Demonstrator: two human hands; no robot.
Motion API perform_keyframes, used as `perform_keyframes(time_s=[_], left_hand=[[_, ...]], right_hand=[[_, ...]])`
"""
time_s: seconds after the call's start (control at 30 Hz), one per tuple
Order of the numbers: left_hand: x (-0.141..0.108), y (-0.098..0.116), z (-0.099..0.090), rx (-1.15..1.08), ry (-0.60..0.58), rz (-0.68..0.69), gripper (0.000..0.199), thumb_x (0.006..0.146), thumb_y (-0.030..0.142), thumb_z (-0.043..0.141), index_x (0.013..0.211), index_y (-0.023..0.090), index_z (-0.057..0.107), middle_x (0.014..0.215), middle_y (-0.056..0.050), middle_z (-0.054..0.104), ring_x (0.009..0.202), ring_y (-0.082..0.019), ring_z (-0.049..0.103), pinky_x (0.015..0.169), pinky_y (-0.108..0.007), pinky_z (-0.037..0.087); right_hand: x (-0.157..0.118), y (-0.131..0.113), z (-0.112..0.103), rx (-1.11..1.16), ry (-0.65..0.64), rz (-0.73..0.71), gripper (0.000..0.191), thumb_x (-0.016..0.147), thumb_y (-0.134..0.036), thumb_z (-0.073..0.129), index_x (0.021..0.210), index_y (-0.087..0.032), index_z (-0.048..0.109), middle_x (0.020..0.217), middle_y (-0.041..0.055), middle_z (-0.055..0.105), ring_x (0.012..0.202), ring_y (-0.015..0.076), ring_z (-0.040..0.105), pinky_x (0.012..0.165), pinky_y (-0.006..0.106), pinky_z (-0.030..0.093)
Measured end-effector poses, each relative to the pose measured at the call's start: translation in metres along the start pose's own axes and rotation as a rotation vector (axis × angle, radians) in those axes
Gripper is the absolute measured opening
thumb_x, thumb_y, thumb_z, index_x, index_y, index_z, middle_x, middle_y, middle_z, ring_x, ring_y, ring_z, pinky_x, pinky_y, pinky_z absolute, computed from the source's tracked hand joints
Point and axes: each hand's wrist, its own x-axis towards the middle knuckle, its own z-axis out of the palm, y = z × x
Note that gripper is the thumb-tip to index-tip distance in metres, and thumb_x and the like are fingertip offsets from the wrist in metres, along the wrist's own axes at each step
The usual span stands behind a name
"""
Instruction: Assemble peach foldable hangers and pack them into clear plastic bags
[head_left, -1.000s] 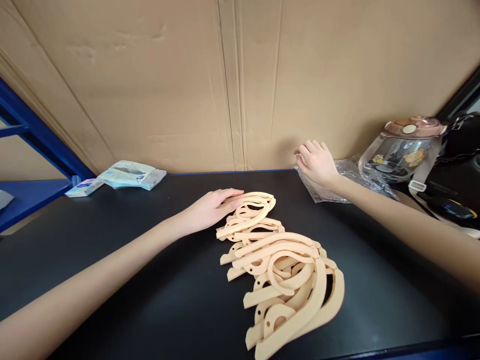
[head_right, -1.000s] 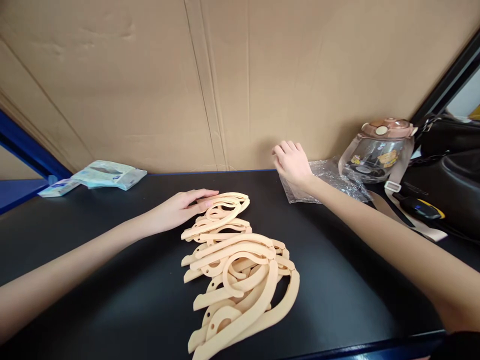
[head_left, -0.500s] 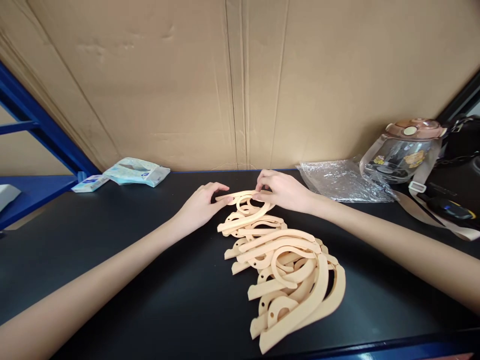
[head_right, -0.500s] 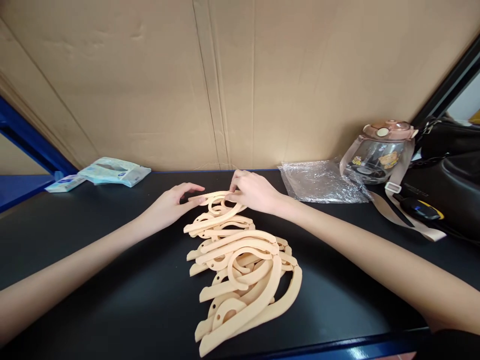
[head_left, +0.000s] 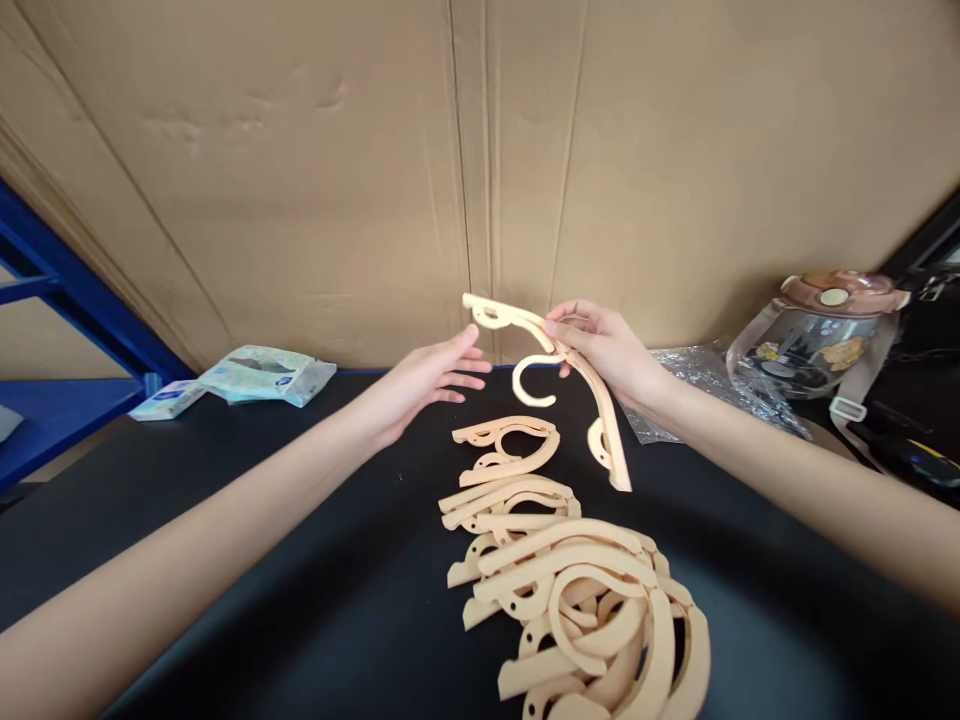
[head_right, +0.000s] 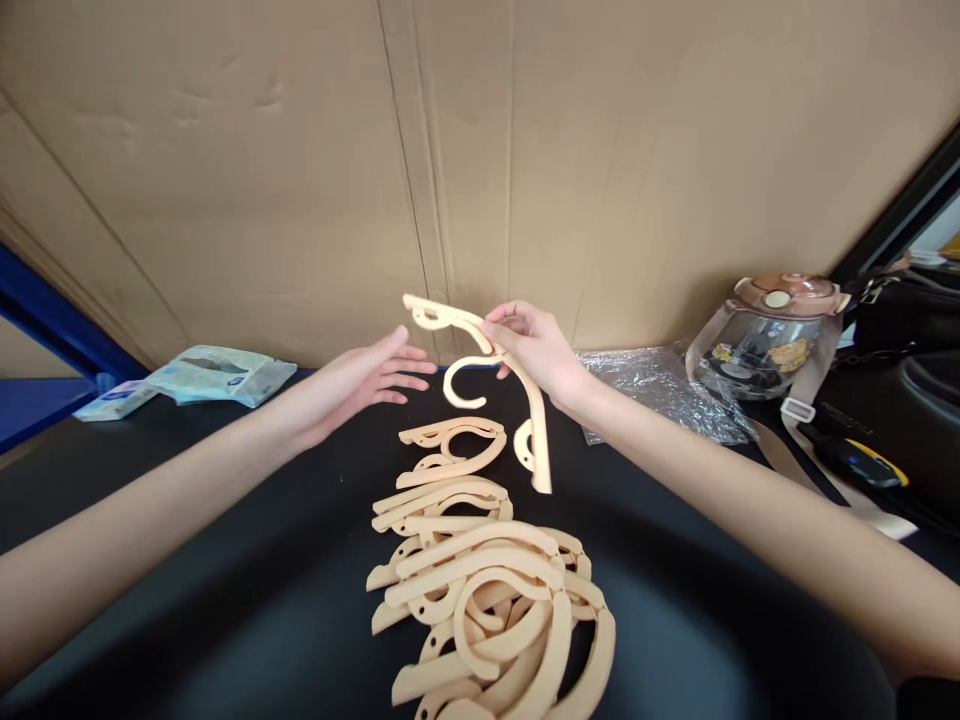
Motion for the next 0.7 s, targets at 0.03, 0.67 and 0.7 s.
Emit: perform_keyframes(time_s=[0.03,0.67,0.7], left_hand=[[0.004,0.002,0.004,-0.008,-0.008,0.014,0.042,0.086,0.053,0.057,0.103,0.015,0.064,0.113,-0.012,0.069,0.100,-0.023,0.064,0.080,-0.032,0.050],[0.027,-0.006,0.030,0.312,0.063,0.227,0.036,0.094,0.049,0.030,0.073,0.022,0.041,0.058,0.003,0.036,0.050,-0.013,0.040,0.049,-0.025,0.034],[0.025,-0.009,0.030,0.363,0.101,0.225,0.036,0.094,0.048,0.028,0.072,0.022,0.040,0.059,0.003,0.039,0.053,-0.014,0.042,0.051,-0.026,0.035]], right_hand=[[0.000,0.000,0.001,-0.032,-0.034,-0.009,0.017,0.080,-0.029,0.067,0.088,-0.021,0.056,0.069,-0.0021,0.059,0.055,0.0109,0.054,0.047,0.024,0.049],[0.032,-0.010,0.009,-1.413,-0.290,-0.568,0.030,0.086,-0.005,0.038,0.104,-0.015,0.060,0.087,0.0084,0.068,0.059,0.0168,0.053,0.052,0.031,0.019],[0.035,-0.007,0.010,-1.309,-0.297,-0.511,0.025,0.085,-0.006,0.042,0.100,-0.016,0.060,0.081,0.0072,0.067,0.056,0.0162,0.051,0.053,0.031,0.020]])
